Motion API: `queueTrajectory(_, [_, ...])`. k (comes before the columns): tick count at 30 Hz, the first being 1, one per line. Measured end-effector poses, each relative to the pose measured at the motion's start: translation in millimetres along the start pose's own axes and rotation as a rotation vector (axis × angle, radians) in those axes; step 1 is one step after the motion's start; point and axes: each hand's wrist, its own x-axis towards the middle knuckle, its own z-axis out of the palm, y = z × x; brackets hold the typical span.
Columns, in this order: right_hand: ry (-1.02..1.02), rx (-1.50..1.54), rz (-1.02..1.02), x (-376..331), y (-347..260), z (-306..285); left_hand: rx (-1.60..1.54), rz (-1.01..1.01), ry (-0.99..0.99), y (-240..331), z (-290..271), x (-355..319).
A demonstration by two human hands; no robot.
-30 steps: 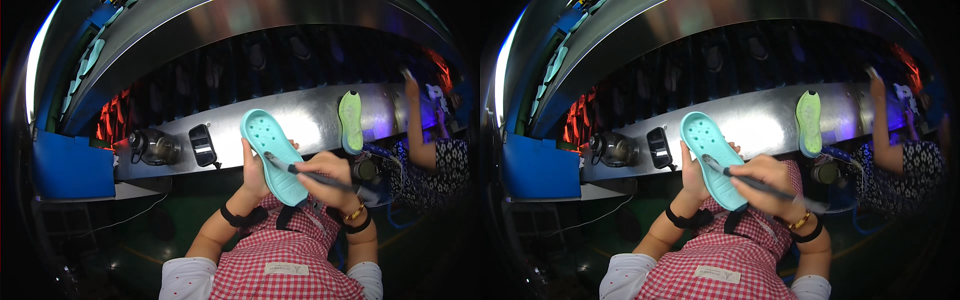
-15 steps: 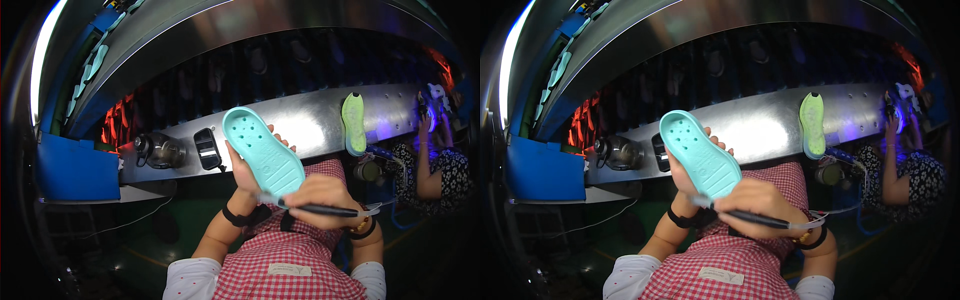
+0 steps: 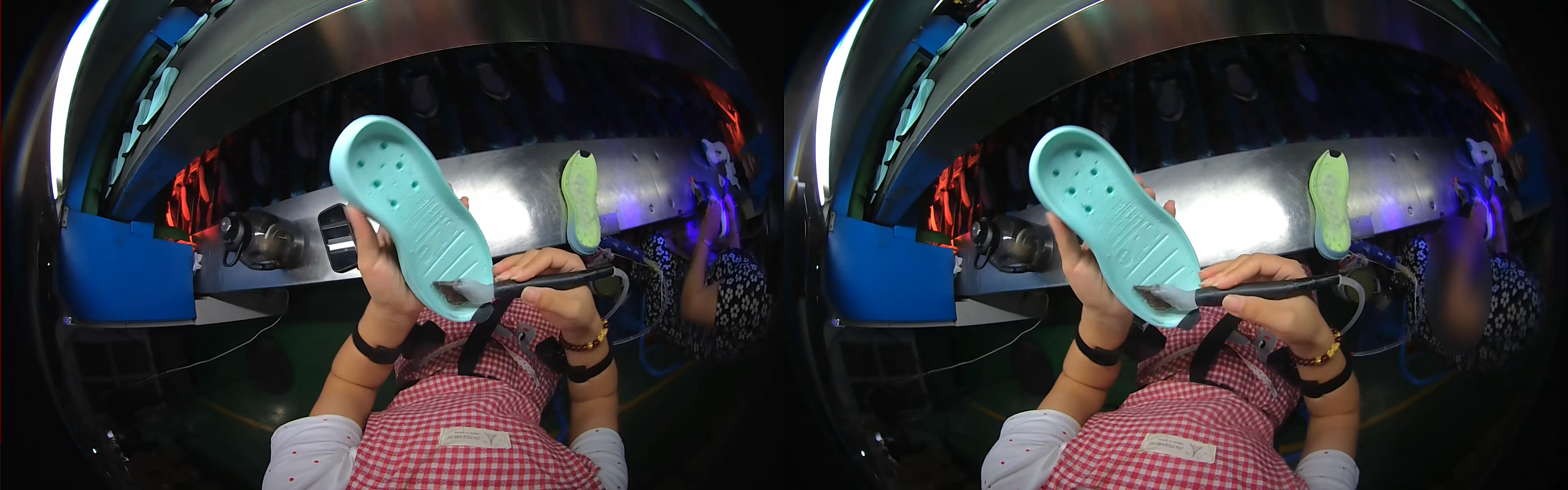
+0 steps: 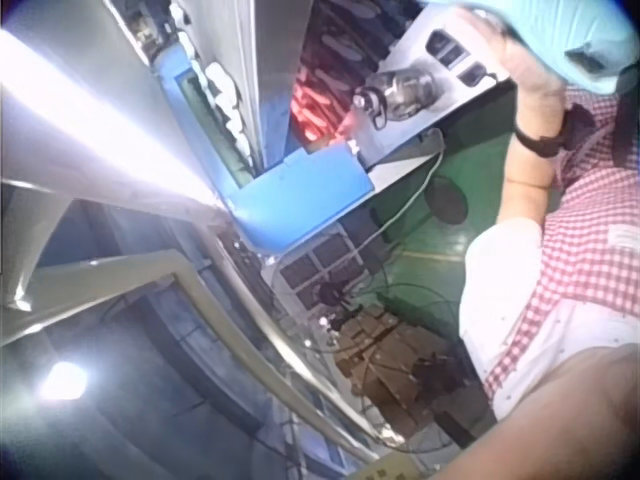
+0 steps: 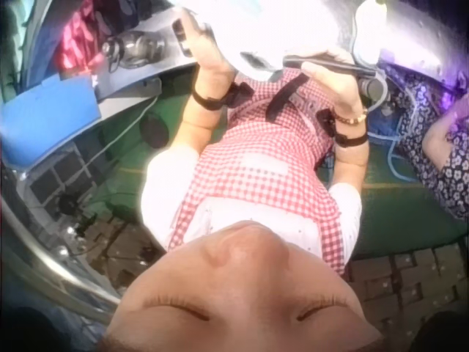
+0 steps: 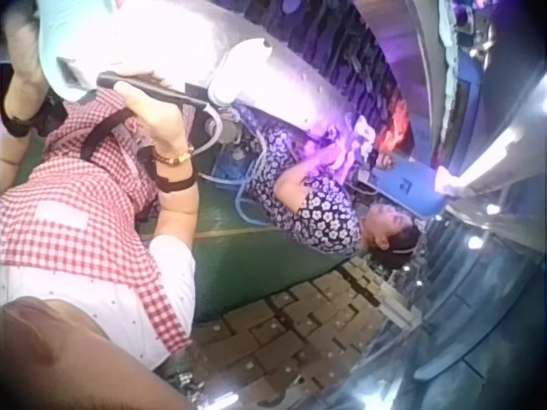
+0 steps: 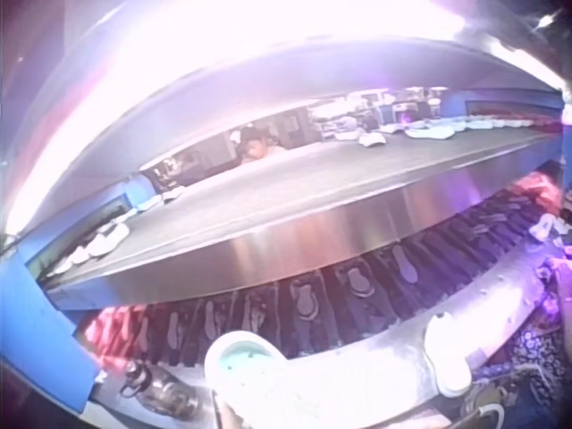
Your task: Applying glue or a similar liquid substance to shoe soles using a brush on a factory assembly line.
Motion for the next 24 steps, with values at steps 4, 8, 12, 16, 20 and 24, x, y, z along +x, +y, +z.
queueTrajectory(4, [0.154, 0.311, 0.038, 0, 12, 18, -0.182, -0.044, -0.122, -20, 5, -23])
queueTrajectory(8, [0.020, -0.243, -0.084, -6, 2, 27, -0.022, -0.050, -0.075, -19, -6, -15])
queueTrajectory(12, [0.138, -0.374, -0.110, 0, -5, 22, -0.127, -0.023, -0.141, -21, -6, -11])
queueTrajectory(16, [-0.144, -0.562, -0.208, 9, -18, 29, -0.096, -0.058, 0.025, -20, -5, -8])
queueTrajectory(20, [0.037, -0.586, -0.168, 12, -27, 16, -0.093, -0.048, -0.061, -15, -7, -8])
queueTrajectory(24, [-0.239, -0.701, -0.233, 16, -37, 22, 0.104, -0.031, -0.007, -13, -12, -5])
